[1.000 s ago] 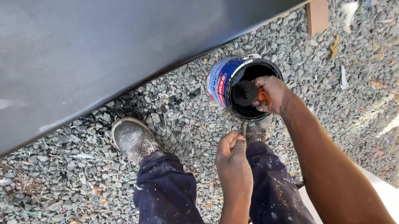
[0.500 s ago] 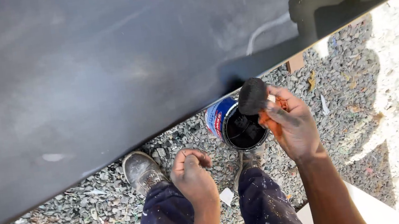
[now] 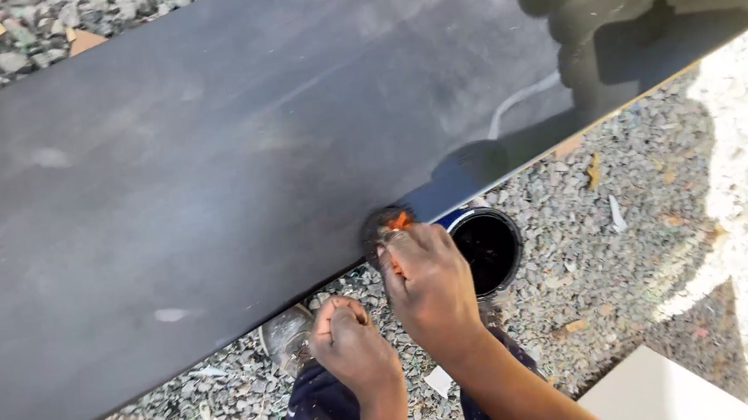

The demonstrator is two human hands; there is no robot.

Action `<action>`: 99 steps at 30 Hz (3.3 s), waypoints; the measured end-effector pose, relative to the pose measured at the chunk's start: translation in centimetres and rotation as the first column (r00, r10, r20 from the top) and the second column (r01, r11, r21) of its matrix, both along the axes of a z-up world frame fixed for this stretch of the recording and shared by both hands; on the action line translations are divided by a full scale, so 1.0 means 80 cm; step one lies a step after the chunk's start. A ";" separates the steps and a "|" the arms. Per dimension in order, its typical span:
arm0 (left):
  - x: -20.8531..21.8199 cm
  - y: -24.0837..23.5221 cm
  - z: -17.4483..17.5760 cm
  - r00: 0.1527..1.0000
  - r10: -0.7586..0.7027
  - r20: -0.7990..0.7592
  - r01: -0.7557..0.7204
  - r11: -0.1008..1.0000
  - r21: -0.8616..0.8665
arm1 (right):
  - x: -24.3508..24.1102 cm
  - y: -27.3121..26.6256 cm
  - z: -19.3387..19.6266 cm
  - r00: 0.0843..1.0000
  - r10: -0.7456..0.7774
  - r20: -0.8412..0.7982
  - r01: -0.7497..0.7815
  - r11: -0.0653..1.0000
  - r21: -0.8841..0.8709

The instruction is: Applying a dark stain to a long furniture component using a brush and repositioning the piece as needed.

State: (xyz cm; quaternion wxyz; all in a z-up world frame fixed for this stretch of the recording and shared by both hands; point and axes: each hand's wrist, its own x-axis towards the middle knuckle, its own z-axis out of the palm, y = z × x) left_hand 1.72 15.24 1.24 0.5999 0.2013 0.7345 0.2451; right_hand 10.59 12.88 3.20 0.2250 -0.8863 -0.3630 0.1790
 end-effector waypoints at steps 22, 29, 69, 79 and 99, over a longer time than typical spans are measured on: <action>0.054 0.106 0.091 0.949 -0.189 -0.251 0.301 0.777 0.552 | -0.021 0.042 0.023 0.982 0.053 -0.183 -0.031 0.992 0.119; 0.047 0.113 0.082 0.963 -0.188 -0.195 0.265 0.804 0.533 | 0.305 -0.141 -0.047 0.888 -0.459 -0.006 0.440 0.848 0.296; 0.076 0.187 0.112 0.415 -0.861 -0.294 0.843 0.486 -0.230 | 0.337 -0.124 -0.065 0.838 0.205 0.505 -0.068 0.959 -0.276; 0.077 0.189 0.105 0.486 -0.843 -0.230 0.836 0.525 -0.160 | 0.179 0.019 -0.042 0.958 -0.260 0.120 0.248 0.963 0.109; 0.061 0.170 0.084 0.541 -0.802 -0.252 0.837 0.543 0.070 | 0.210 0.069 -0.025 0.919 -0.389 -0.063 0.367 0.902 -0.229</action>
